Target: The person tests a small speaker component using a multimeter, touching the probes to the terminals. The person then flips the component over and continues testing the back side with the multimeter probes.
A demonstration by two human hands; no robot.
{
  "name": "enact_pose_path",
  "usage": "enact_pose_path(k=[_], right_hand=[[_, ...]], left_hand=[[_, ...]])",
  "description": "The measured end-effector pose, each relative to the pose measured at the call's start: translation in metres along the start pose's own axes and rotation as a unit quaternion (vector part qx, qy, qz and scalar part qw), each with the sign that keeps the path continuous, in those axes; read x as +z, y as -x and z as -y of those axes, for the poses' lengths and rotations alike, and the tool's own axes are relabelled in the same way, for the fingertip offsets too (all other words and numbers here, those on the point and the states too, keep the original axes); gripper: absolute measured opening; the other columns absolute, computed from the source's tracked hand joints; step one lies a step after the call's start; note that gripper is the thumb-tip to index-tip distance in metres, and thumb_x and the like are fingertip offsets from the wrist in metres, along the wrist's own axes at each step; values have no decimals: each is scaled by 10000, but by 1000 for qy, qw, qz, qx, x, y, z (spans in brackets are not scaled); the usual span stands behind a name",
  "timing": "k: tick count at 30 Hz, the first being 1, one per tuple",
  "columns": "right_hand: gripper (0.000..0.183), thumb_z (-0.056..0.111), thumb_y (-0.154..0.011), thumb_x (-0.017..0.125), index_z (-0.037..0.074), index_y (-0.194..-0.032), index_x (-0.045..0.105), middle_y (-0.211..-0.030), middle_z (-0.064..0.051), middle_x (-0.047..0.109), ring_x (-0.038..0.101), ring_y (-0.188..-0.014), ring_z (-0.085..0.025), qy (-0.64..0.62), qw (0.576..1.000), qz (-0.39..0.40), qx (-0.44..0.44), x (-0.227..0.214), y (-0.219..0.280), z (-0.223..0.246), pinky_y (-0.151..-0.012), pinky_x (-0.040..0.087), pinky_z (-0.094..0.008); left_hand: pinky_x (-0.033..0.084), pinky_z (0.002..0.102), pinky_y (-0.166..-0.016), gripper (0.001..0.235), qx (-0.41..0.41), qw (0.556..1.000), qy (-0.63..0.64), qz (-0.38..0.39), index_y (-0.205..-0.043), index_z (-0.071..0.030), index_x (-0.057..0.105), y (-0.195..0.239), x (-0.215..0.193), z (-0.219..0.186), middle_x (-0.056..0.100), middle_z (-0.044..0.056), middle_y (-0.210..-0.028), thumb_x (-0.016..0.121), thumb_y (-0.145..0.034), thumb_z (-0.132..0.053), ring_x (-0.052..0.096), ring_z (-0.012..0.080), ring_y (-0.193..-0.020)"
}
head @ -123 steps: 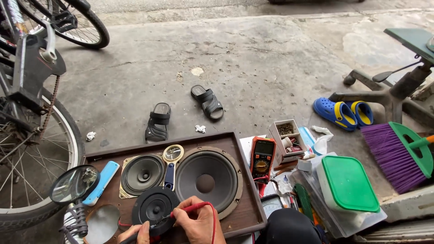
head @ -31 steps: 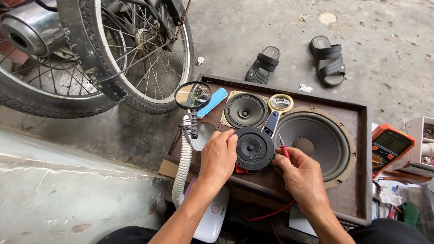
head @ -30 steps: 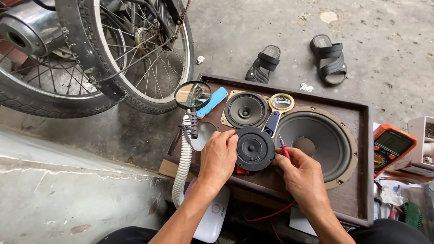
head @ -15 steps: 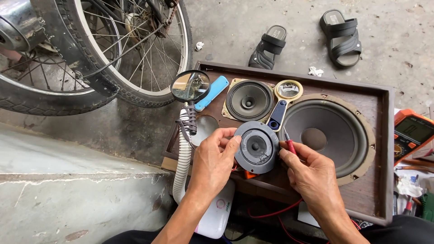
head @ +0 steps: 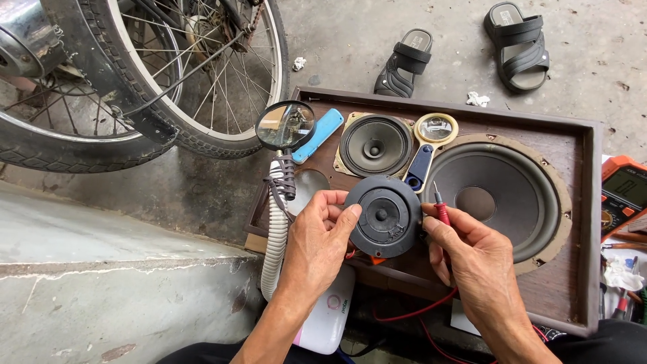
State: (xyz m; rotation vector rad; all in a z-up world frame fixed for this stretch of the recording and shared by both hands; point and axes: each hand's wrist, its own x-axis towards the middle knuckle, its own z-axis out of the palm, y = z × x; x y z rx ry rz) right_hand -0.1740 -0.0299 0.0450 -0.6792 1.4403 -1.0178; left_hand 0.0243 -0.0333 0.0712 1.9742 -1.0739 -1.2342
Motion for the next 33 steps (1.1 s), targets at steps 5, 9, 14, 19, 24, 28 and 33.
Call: enact_pose_path(k=[5,9,14,19,24,28,33], right_hand=[[338,117,-1007,726,-28,-1291,837,-591,-86,500,354,-448,-167,-7,1000,6,-1,-2,2,3,-438,232,-284],[332,116,-1006,733,-29,-1285,841,-594,-92,507,360,-450,-170,-14,1000,8,0,-3,2,3,-436,247,-280],[331,114,-1005,733,-23,-1287,838,-594,-99,516,361,-443,-170,-14,1000,10,-2,-4,-1,0,-432,248,-278],[322,116,-1007,735,-13,-1282,842,-598,-101,518,365,-447,-173,-5,1000,8,3,-3,0,1,-434,258,-282],[288,101,-1009,740,-14,-1257,830,-596,-115,526,368,-444,-181,-7,1000,3,2,-3,-2,-2,-431,267,-291],[275,94,-1015,731,-25,-1249,816,-589,-101,517,368,-440,-172,-13,1000,11,-9,-4,-4,-6,-428,257,-283],[278,105,-1011,737,-13,-1249,818,-584,-103,533,372,-424,-169,-6,1000,12,-13,-5,-6,-9,-425,267,-282]], left_hand=[[612,289,-743,354,-9,1000,-2,-4,-1289,-196,736,-1,1,-1,823,-58,-945,720,-989,-383,712,97,-755],[618,276,-744,367,-12,1000,1,-2,-1301,-190,728,0,2,-3,819,-53,-941,741,-979,-368,715,90,-748],[608,277,-673,361,-5,1000,4,2,-1299,-186,718,0,3,-2,799,-44,-939,737,-982,-358,684,92,-716],[594,278,-654,321,3,1000,9,2,-1259,-193,734,4,1,-5,780,-44,-909,745,-975,-340,653,95,-683],[616,273,-620,289,7,999,34,18,-1252,-187,745,9,-1,-10,734,-24,-883,748,-993,-315,650,100,-692],[635,272,-622,262,11,999,28,11,-1229,-196,750,9,0,-9,713,-32,-857,759,-992,-309,650,96,-681],[600,275,-672,235,16,1000,12,5,-1201,-217,758,10,0,-8,714,-51,-835,765,-986,-312,653,97,-668]])
